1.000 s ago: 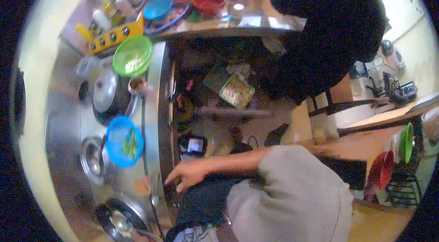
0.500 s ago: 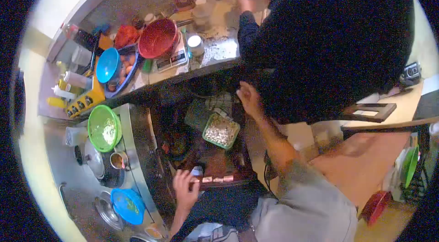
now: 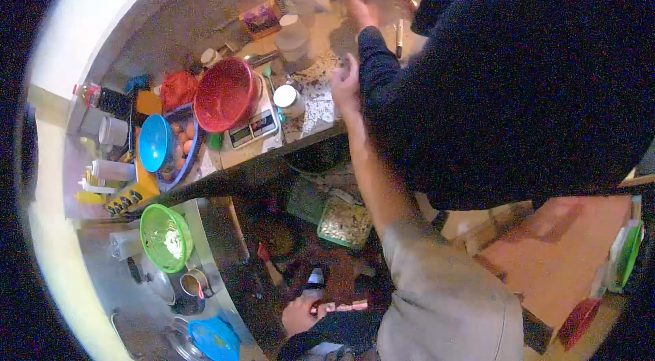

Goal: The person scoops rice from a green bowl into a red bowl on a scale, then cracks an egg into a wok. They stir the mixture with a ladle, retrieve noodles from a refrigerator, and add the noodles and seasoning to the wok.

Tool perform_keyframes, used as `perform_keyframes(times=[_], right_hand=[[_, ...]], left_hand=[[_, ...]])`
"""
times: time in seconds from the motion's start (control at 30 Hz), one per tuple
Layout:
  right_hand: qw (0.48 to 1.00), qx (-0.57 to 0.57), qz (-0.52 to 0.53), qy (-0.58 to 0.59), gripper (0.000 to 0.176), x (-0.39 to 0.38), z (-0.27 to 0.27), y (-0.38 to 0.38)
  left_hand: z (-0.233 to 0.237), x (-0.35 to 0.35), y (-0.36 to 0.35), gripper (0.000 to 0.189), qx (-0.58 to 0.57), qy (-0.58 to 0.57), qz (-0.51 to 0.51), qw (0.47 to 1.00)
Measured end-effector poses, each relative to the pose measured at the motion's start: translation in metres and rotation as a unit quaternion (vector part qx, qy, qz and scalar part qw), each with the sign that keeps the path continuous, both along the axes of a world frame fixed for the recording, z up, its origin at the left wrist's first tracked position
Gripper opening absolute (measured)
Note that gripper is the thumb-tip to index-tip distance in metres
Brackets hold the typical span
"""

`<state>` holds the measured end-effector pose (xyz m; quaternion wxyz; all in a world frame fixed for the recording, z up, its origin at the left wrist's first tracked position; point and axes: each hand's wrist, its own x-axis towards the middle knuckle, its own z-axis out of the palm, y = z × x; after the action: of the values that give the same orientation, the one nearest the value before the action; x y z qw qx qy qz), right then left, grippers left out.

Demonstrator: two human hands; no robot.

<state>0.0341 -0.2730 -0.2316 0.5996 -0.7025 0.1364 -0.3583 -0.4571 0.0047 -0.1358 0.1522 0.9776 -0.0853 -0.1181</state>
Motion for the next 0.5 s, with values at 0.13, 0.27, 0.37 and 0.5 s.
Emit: perform_keyframes(times=[0.13, 0.27, 0.37, 0.5], right_hand=[[0.971, -0.203, -0.093, 0.081, 0.048, 0.044, 0.004, -0.010], [0.981, -0.185, -0.015, 0.057, 0.044, 0.093, 0.013, -0.019], [0.985, -0.123, 0.043, 0.109, 0.047, 0.109, 0.037, -0.016], [0.974, -0.209, 0.015, 0.085, 0.044, 0.123, 0.025, -0.019]], left_hand=[[-0.010, 0.002, 0.008, 0.025, -0.012, 0.014, -0.015, 1.000], [0.002, 0.009, 0.004, 0.029, 0.025, 0.088, 0.000, 0.996], [-0.004, 0.008, 0.008, 0.042, 0.054, 0.230, 0.015, 0.972], [-0.014, 0.002, 0.014, 0.040, 0.086, 0.216, -0.021, 0.972]])
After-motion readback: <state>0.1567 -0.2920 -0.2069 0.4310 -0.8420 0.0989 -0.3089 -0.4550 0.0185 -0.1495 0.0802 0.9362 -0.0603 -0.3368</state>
